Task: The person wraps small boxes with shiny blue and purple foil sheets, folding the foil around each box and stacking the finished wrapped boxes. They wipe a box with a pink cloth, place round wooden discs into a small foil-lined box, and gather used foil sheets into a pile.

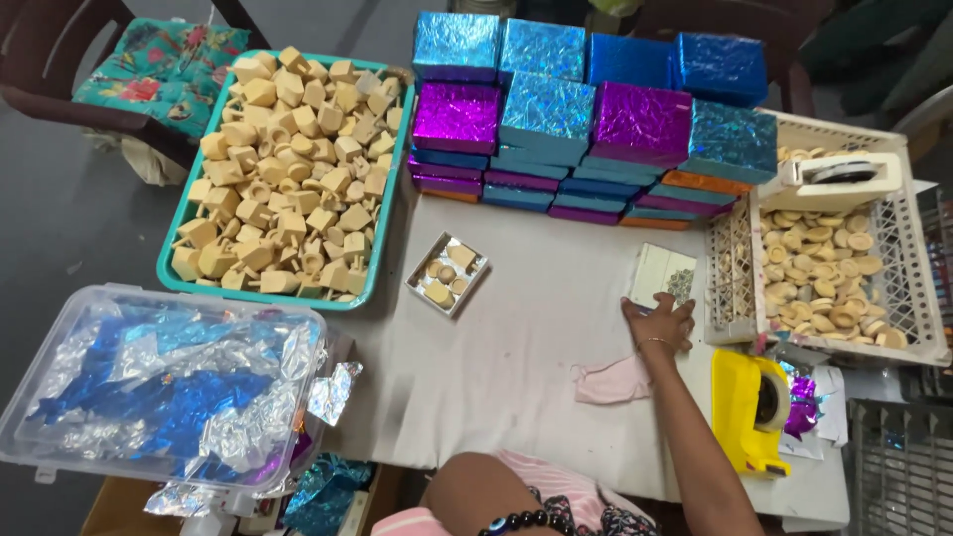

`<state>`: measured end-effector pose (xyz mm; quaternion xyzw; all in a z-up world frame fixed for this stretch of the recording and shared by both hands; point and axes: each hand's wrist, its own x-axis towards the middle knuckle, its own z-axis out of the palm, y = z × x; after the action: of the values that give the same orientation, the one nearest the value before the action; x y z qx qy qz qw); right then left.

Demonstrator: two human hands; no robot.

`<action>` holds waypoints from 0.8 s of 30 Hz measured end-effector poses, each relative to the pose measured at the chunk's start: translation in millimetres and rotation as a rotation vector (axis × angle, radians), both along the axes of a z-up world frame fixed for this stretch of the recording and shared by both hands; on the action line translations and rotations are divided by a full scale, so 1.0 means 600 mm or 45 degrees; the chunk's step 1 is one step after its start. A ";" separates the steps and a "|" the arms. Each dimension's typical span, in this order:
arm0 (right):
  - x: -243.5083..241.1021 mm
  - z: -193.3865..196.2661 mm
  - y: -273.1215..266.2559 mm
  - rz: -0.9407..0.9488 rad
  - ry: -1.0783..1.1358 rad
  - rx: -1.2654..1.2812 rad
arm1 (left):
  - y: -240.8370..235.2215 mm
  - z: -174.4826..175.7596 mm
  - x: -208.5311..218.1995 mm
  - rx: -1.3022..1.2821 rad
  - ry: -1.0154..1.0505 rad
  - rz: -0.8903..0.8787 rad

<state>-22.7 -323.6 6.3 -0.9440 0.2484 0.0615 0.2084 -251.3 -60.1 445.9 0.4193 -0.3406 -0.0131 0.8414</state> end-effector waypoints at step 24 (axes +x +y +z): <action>0.068 0.059 0.218 0.406 0.199 1.026 | 0.235 -0.718 0.237 1.605 0.776 1.405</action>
<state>17.8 -192.6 42.0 -0.8063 0.0708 0.2562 0.5285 -109.1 80.9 15.2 0.8868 0.2189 0.0979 0.3951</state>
